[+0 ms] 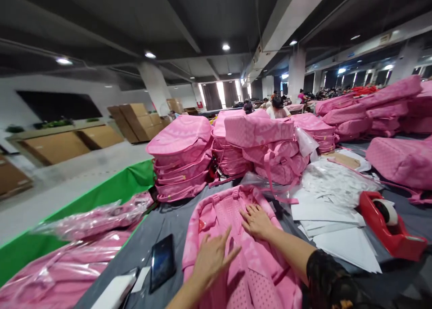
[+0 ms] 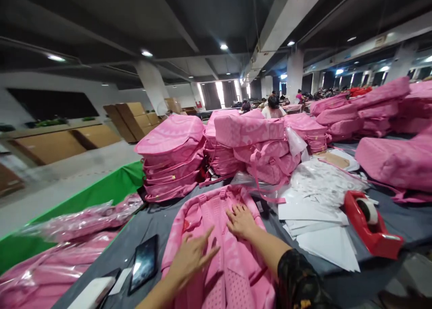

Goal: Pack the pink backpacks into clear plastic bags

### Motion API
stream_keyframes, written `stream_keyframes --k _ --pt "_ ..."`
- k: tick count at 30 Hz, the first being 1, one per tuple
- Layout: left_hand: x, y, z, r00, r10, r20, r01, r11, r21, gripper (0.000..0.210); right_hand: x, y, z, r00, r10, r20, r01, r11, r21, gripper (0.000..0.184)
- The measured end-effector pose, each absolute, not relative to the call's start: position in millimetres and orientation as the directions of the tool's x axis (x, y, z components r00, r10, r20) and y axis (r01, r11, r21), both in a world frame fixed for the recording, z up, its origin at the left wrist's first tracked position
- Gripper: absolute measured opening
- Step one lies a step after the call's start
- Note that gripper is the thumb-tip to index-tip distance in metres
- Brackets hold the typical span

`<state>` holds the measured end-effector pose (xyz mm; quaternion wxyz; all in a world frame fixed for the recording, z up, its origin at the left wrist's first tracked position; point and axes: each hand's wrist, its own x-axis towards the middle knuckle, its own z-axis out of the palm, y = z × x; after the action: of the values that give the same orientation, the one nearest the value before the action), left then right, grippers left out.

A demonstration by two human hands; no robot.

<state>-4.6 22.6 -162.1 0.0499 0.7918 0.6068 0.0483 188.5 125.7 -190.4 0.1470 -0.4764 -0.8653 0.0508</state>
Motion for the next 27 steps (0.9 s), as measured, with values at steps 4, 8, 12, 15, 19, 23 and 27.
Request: stream_keyframes --k 4,8,12,15,19,23,27 --pt "17.2 60.4 -173.4 0.132 0.980 0.147 0.988 -0.143 0.065 0.065 188.5 119.6 -181.2 -0.479 0.810 0.339 0.755 0.577 -0.311 0.042" --pt "27.4 56.9 -209.8 0.075 0.997 0.023 0.986 -0.078 0.149 0.071 254.9 103.1 -155.9 -0.322 0.788 0.525 0.726 0.562 -0.397 0.037" --pt "26.9 49.8 -213.8 0.049 0.999 -0.016 0.979 -0.045 0.199 0.072 354.2 101.8 -154.1 -0.055 0.817 0.575 0.763 0.406 -0.503 0.052" --pt "26.4 52.0 -208.0 0.045 0.998 -0.035 0.970 -0.036 0.241 0.073 367.6 116.8 -166.9 -0.136 0.849 0.511 0.723 0.437 -0.535 0.047" --pt "22.7 54.1 -213.0 0.038 0.999 -0.010 0.946 -0.033 0.322 0.074 293.4 155.8 -184.5 -0.384 0.822 0.421 0.558 0.570 -0.603 0.036" --pt "18.0 52.9 -218.1 0.047 0.999 0.018 0.923 -0.051 0.382 0.075 245.8 229.1 -184.0 -0.293 0.865 0.408 0.600 0.499 -0.626 0.033" --pt "16.5 52.6 -215.6 0.041 0.999 0.010 0.913 -0.042 0.407 0.078 287.4 296.8 -176.6 -0.239 0.910 0.340 0.680 0.406 -0.610 0.022"
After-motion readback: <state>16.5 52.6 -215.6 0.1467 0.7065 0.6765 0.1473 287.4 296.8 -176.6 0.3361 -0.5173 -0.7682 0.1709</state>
